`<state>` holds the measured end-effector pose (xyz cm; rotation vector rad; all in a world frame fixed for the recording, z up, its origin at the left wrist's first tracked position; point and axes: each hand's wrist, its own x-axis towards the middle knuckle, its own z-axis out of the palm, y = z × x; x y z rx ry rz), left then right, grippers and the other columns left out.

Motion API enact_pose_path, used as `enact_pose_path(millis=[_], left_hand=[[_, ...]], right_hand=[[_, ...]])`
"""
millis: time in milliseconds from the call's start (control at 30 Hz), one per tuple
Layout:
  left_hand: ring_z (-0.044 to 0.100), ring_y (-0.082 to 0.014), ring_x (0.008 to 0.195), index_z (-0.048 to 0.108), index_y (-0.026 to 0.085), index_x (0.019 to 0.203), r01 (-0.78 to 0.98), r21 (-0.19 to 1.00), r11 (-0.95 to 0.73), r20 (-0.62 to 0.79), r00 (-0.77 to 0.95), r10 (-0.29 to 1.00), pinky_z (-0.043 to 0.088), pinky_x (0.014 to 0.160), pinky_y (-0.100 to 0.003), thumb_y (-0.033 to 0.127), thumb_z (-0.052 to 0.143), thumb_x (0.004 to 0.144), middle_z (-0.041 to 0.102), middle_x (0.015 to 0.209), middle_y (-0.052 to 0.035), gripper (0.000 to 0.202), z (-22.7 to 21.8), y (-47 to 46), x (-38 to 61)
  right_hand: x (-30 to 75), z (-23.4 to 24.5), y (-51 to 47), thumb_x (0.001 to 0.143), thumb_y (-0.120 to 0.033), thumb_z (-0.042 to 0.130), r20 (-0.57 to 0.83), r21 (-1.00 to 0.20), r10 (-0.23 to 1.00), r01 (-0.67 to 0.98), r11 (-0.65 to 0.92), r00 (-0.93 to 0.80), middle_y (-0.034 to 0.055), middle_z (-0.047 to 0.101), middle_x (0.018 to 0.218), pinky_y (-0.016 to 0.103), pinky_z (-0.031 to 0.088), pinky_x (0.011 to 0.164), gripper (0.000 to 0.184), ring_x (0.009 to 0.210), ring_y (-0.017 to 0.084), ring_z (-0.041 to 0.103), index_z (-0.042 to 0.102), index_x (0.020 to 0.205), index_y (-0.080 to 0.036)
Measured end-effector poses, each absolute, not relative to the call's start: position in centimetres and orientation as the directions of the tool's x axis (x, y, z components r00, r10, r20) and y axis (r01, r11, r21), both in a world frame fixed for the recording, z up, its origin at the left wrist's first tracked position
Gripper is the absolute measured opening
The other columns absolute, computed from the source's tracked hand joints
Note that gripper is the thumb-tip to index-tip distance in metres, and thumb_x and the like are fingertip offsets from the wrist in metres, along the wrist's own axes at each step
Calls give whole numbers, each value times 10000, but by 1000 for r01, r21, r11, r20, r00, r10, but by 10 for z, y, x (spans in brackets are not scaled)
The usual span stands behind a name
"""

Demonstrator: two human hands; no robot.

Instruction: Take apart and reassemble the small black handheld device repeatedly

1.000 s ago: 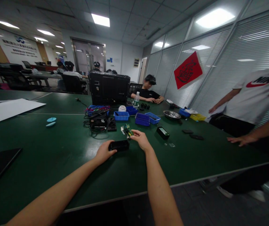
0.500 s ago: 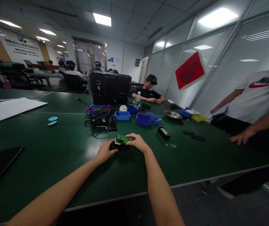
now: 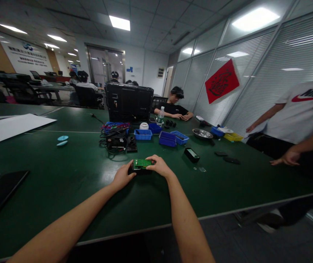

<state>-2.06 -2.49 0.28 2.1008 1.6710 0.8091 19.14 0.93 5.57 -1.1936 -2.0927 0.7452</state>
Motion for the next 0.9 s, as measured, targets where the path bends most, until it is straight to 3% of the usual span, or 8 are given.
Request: enact_pose_path(millis=[133, 400, 633, 767, 900], left_hand=[[519, -212, 1014, 329, 184, 1316, 770, 587, -250, 216, 149, 965, 385, 858, -298, 304, 575, 708, 568, 1099, -93, 667, 5, -26, -20], [515, -201, 1017, 320, 170, 1320, 737, 627, -251, 233, 130, 964, 381, 883, -295, 244, 565, 708, 582, 1109, -74, 663, 5, -26, -20], [511, -192, 1053, 333, 175, 1308, 688, 685, -240, 244, 93, 965, 360, 931, -310, 193, 575, 697, 569, 1161, -63, 657, 3, -24, -20], [518, -191, 1055, 343, 176, 1299, 664, 710, -233, 249, 73, 966, 365, 933, -322, 204, 560, 714, 568, 1165, -72, 625, 2, -23, -20], [538, -181, 1016, 356, 166, 1286, 652, 720, -237, 248, 76, 966, 381, 919, -322, 210, 557, 717, 569, 1158, -74, 605, 2, -24, -21]], right_hand=[[193, 55, 9, 611, -268, 695, 200, -683, 880, 582, 441, -431, 4, 503, 824, 256, 395, 689, 392, 727, 122, 471, 635, 992, -196], [196, 51, 11, 642, -308, 673, 164, -725, 894, 563, 396, -417, 43, 578, 966, 288, 409, 752, 431, 821, 151, 510, 610, 1051, -192], [188, 47, 10, 612, -313, 696, 120, -651, 876, 629, 425, -467, 62, 575, 1025, 304, 386, 828, 466, 920, 181, 520, 600, 1044, -169], [186, 38, 15, 613, -343, 686, 164, -576, 933, 736, 355, -321, 59, 586, 965, 284, 397, 785, 412, 875, 176, 537, 610, 975, -161], [198, 28, 26, 646, -445, 633, 211, -505, 977, 857, 105, 5, 96, 580, 987, 291, 401, 747, 476, 889, 208, 541, 593, 1018, -150]])
